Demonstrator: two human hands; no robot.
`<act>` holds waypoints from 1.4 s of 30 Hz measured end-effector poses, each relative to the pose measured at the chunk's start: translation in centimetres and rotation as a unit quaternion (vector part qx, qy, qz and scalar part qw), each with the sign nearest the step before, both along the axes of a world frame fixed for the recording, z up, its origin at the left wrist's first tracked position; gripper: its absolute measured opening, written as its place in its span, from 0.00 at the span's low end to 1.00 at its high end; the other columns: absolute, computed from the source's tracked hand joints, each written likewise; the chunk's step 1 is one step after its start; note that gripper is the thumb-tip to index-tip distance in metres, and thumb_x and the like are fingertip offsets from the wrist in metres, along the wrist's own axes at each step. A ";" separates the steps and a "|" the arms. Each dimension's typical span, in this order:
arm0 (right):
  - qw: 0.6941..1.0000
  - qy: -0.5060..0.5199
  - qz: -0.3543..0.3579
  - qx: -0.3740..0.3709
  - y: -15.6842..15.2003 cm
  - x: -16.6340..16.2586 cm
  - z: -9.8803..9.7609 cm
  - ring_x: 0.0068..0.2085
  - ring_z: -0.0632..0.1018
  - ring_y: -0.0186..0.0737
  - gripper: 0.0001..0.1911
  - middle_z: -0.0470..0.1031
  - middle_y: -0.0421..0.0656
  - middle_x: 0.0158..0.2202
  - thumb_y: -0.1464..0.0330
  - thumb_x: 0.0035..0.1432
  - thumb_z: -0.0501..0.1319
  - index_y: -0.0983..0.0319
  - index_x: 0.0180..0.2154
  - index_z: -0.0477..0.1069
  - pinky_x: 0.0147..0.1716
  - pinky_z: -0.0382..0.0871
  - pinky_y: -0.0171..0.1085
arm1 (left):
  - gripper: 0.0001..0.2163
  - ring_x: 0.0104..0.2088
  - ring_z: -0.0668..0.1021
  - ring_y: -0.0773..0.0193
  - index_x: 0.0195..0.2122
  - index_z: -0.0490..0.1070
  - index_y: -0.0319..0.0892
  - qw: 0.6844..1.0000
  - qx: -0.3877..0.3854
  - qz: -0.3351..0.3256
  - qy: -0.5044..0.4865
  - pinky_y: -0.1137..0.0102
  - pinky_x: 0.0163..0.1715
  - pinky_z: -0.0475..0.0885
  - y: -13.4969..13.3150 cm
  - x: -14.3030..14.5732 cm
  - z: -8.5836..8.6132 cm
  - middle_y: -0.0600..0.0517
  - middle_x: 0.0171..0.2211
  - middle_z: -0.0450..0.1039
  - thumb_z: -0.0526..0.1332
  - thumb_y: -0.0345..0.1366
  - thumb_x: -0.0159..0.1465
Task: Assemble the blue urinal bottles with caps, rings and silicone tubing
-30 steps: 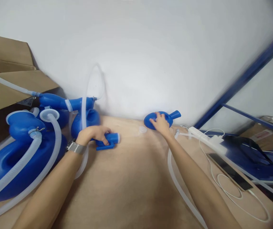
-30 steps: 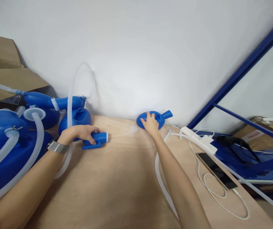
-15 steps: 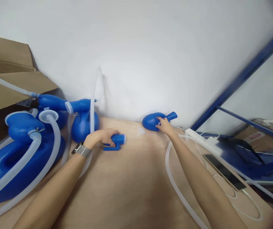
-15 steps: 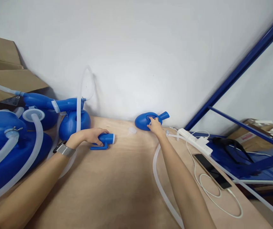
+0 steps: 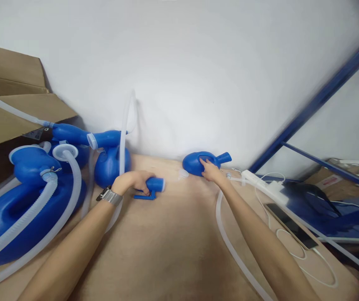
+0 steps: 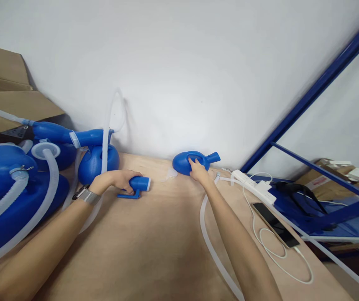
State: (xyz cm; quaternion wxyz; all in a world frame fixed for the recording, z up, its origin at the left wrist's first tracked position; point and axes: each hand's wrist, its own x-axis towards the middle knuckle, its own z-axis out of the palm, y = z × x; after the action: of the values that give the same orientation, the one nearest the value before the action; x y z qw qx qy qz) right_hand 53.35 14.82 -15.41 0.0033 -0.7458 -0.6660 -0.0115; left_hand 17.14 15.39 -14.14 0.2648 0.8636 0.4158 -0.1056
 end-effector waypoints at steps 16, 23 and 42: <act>0.994 -0.077 0.084 -0.003 -10.3 -8.3 0.6 0.48 0.84 0.52 0.23 0.73 0.55 0.60 0.67 0.77 0.48 0.57 0.68 0.66 0.44 0.75 0.43 | 0.39 0.51 0.81 0.48 0.62 0.72 0.44 0.999 -0.032 0.027 -0.009 0.67 0.45 0.76 0.9 -2.8 0.8 0.47 0.55 0.81 0.72 0.47 0.47; 0.985 -0.073 0.159 -0.002 -10.9 -9.8 -3.1 0.53 0.79 0.52 0.17 0.78 0.53 0.52 0.63 0.77 0.51 0.61 0.53 0.76 0.45 0.73 0.42 | 0.40 0.52 0.81 0.46 0.64 0.67 0.42 0.998 0.013 0.044 -0.040 0.64 0.47 0.75 0.4 -3.0 2.0 0.43 0.56 0.79 0.70 0.52 0.51; 0.940 0.096 0.325 -0.050 -5.9 -12.0 -2.2 0.57 0.80 0.53 0.24 0.74 0.54 0.62 0.67 0.66 0.69 0.59 0.62 0.74 0.57 0.74 0.47 | 0.42 0.51 0.80 0.47 0.63 0.69 0.42 0.993 0.024 0.041 -0.105 0.64 0.48 0.74 0.4 -3.4 2.3 0.44 0.55 0.79 0.70 0.59 0.50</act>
State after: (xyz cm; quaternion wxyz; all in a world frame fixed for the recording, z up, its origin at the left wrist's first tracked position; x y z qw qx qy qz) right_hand 41.34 8.96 -17.61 0.0335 -0.4856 -0.8684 0.0949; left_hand 13.69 15.83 -11.89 0.2906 0.8580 0.4235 0.0067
